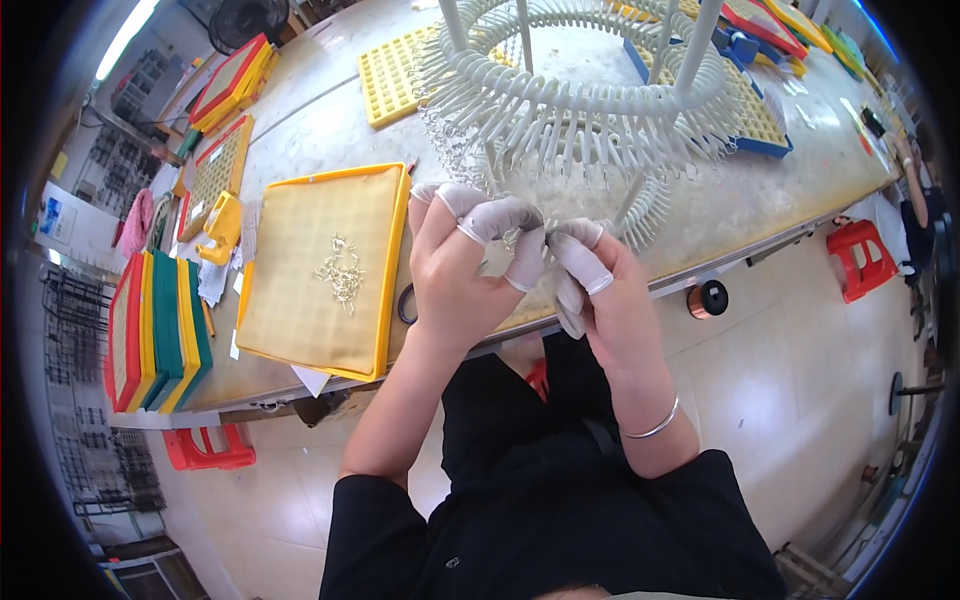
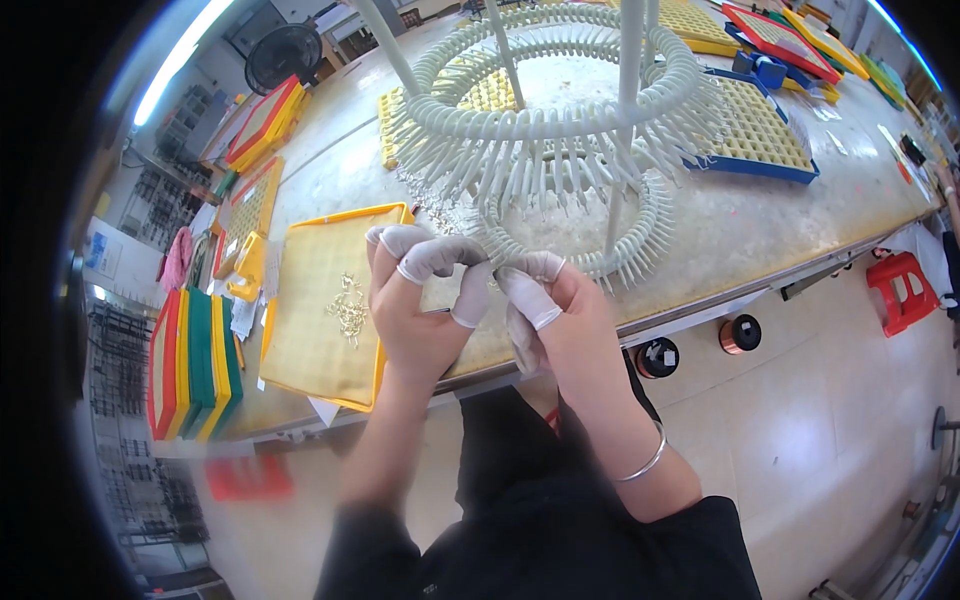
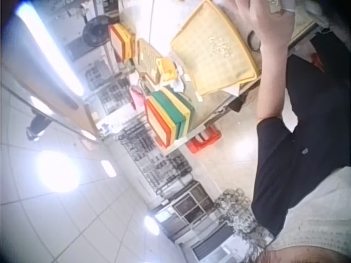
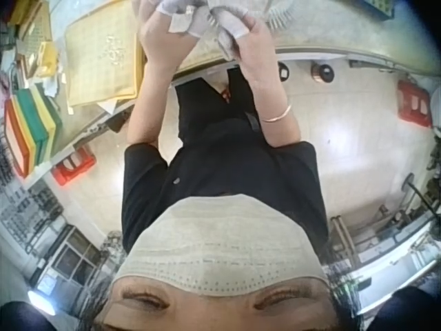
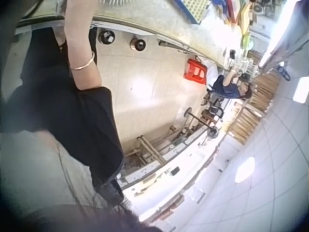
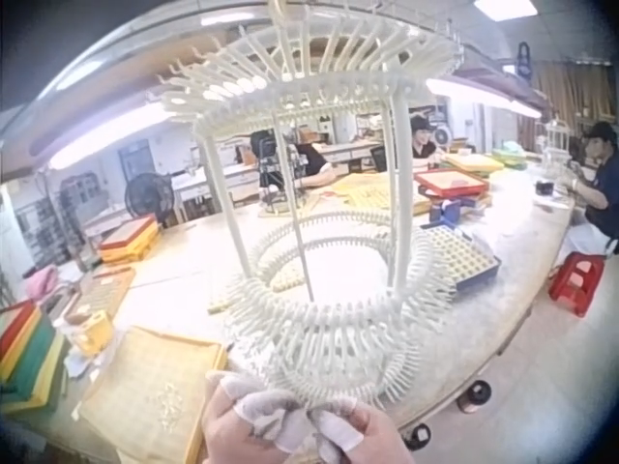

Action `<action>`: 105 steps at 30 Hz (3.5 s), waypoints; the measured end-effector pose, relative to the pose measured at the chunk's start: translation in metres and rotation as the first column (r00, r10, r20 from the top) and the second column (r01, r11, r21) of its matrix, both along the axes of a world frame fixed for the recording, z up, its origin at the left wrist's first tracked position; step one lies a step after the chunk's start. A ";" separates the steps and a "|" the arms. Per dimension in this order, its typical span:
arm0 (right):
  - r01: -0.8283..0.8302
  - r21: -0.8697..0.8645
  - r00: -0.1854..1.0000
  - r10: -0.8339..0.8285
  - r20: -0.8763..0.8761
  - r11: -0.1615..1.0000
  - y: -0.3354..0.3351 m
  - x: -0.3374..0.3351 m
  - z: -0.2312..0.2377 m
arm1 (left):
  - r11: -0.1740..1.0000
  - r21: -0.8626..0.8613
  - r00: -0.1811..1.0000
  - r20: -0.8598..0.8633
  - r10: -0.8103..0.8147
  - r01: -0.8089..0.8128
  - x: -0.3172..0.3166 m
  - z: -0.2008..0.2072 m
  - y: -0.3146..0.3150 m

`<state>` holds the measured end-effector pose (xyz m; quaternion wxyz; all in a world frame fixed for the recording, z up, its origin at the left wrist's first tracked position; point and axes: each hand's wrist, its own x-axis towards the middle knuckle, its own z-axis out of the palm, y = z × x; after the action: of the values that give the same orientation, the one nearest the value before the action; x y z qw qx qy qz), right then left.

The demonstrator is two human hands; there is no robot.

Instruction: The person assembles small metal components and metal pins onto a circular plastic frame by hand, taking the parts from a component tray at a workstation.

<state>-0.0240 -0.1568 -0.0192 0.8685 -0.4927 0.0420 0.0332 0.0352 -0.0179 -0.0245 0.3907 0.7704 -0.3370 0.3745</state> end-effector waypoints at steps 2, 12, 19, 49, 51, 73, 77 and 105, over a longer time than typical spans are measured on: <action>-0.070 0.204 0.996 0.080 -0.038 0.976 -0.001 0.002 -0.008 | 1.000 -0.010 1.000 -0.008 0.006 -0.006 -0.001 0.001 0.003; 0.182 -0.071 0.978 -0.173 0.115 0.981 0.010 -0.002 -0.017 | 0.732 0.129 0.704 -0.205 0.680 -0.669 0.022 -0.013 0.181; 0.147 -0.032 0.983 -0.142 0.121 0.989 0.013 -0.003 -0.017 | 0.745 0.395 0.497 -0.565 0.659 -0.538 0.020 -0.030 0.219; 0.088 -0.091 0.995 -0.083 0.060 0.992 0.011 -0.009 -0.009 | 0.987 0.143 0.989 -0.141 -0.051 0.071 -0.029 0.019 0.012; 0.089 -0.072 0.995 -0.085 0.058 0.993 0.010 -0.009 -0.011 | 0.988 0.136 0.986 -0.155 -0.058 0.079 -0.030 0.019 0.011; 0.152 -0.056 0.982 -0.144 0.124 0.987 0.017 -0.012 -0.009 | 0.965 0.254 0.997 0.063 0.053 -0.067 -0.015 0.027 0.004; 0.198 -0.116 0.975 -0.182 0.131 0.973 0.019 -0.012 -0.008 | 0.962 0.263 0.995 0.086 0.057 -0.078 -0.015 0.027 0.004; 0.106 -0.068 0.994 -0.104 0.032 0.992 0.015 -0.007 -0.016 | 0.943 0.008 0.938 -0.093 0.333 -0.333 -0.010 0.012 0.104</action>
<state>-0.0307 -0.1417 -0.0355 0.8518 -0.5203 0.0568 -0.0212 0.0252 0.0865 -0.0130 0.3402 0.8313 -0.1817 0.4004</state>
